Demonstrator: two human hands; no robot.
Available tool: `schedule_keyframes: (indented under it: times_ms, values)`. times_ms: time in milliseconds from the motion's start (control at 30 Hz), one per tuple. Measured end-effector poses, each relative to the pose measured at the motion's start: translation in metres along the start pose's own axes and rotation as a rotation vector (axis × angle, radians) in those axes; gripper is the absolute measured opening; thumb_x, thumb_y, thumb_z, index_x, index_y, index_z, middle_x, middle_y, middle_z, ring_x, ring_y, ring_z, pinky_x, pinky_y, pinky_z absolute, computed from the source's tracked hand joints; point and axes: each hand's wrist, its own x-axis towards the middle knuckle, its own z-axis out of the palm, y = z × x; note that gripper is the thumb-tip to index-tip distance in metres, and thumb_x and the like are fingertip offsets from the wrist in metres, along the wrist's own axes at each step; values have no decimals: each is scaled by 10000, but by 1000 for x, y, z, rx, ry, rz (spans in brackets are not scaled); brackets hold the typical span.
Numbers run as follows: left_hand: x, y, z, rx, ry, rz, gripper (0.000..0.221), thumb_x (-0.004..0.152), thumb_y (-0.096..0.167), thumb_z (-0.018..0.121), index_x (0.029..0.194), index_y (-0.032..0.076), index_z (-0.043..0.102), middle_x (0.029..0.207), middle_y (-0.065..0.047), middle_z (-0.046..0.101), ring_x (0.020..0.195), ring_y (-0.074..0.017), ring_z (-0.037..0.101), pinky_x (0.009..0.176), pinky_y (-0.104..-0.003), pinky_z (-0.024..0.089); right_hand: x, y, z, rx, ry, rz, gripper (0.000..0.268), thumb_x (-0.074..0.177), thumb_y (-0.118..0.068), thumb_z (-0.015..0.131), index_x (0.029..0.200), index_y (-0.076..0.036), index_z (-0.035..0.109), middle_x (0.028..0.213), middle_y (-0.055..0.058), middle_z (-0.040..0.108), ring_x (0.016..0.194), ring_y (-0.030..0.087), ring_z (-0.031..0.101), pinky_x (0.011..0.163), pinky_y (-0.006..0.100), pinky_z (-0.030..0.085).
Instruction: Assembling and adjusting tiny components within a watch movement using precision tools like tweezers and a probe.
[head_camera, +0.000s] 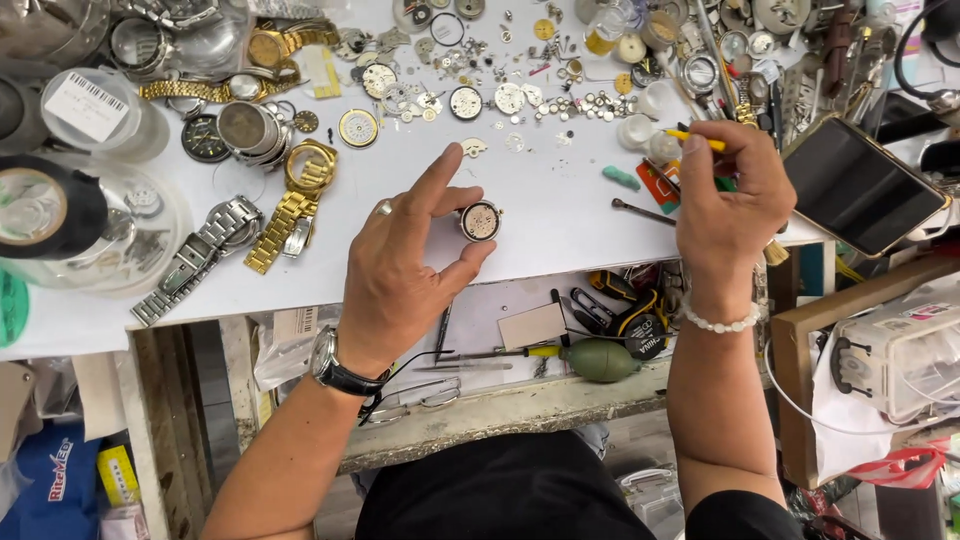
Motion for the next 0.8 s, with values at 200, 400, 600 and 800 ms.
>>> schedule_keyframes:
  times_ms: [200, 400, 600, 800]
  values:
    - [1, 1, 0, -7, 2, -5, 913, 946, 130, 924, 1608, 135, 295, 1329, -18, 755, 1171, -184, 741, 991, -349, 560, 0, 0, 3, -29, -53, -56, 87, 1055, 111, 660, 1109, 85, 724, 1038, 190, 700, 935, 271, 638, 831, 364, 518]
    - [1, 1, 0, -4, 9, 14, 905, 947, 108, 924, 1603, 119, 301, 1327, -37, 741, 1173, -172, 742, 1039, -366, 572, 1, -1, 5, -99, -78, -129, 70, 1045, 105, 682, 1069, 68, 736, 998, 165, 706, 876, 271, 601, 793, 380, 488]
    - [1, 0, 0, 0, 1, -4, 898, 944, 106, 915, 1603, 124, 305, 1314, -21, 746, 1182, -160, 737, 988, -375, 569, 1, 0, 7, -121, -74, -123, 72, 1053, 87, 683, 1073, 54, 744, 994, 152, 712, 884, 269, 613, 799, 380, 491]
    - [-4, -5, 2, -12, 4, 22, 947, 978, 112, 920, 1639, 143, 242, 1329, -34, 749, 1235, -178, 742, 973, -378, 581, 1, 7, 8, -74, -80, -207, 86, 1038, 184, 689, 1084, 142, 747, 975, 234, 718, 885, 310, 649, 792, 395, 518]
